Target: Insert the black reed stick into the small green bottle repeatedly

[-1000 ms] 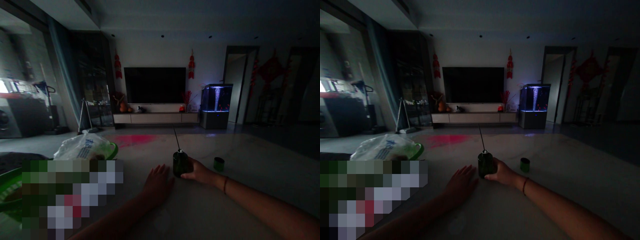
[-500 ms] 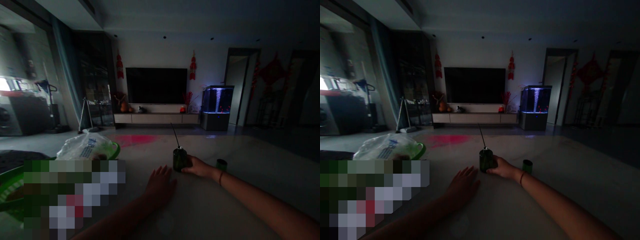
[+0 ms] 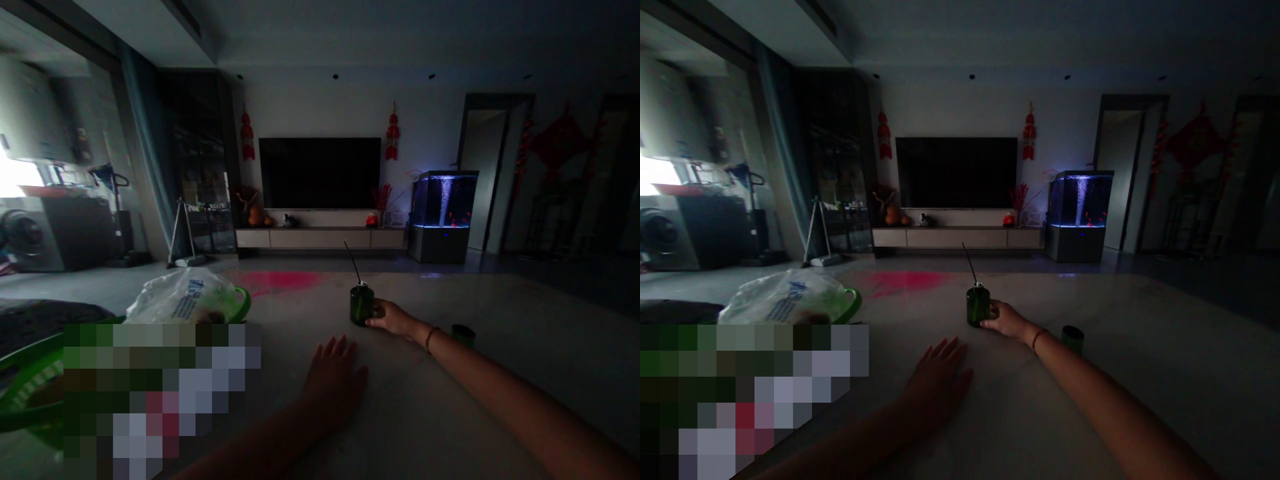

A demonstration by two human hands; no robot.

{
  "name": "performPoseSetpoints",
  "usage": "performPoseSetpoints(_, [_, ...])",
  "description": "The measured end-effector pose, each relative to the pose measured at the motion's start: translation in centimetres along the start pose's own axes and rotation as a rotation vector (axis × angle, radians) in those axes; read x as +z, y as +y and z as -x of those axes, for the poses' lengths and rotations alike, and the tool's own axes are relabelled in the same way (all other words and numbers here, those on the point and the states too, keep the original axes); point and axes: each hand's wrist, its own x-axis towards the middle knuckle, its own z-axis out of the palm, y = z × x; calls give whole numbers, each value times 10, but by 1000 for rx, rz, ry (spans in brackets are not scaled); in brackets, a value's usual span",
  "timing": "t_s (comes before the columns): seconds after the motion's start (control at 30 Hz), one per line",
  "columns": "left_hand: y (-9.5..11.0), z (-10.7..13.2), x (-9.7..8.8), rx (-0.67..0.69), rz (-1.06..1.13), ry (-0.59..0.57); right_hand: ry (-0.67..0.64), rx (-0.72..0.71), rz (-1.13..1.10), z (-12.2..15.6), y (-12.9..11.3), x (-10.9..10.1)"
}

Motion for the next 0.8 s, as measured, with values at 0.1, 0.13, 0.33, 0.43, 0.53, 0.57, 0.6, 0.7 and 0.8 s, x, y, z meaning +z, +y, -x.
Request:
performPoseSetpoints(0.1, [1,0,-1,-11,2,-8,0,-5,-29,-4,5,-1])
performPoseSetpoints(0.13, [1,0,-1,-8,3,-6,2,-10,-39,-5,6,-1])
performPoseSetpoints(0.33, [0,0,1,15,2,10,56,-12,-32,-8,11,0])
performPoseSetpoints(0.43, [0,-1,1,11,-2,7,72,3,-28,-10,11,0])
performPoseSetpoints(0.53, [0,-1,1,4,-8,4,92,28,-8,-10,10,0])
performPoseSetpoints(0.57, [0,-1,2,5,-9,5,101,42,-2,-10,9,1])
performPoseSetpoints(0.6, [0,-2,2,8,-10,7,111,58,3,-10,9,1])
performPoseSetpoints(0.7, [-1,-2,4,18,-9,15,127,97,-4,-11,6,3])
performPoseSetpoints(0.8, [-1,-1,4,14,-10,23,122,138,-1,-14,4,4])
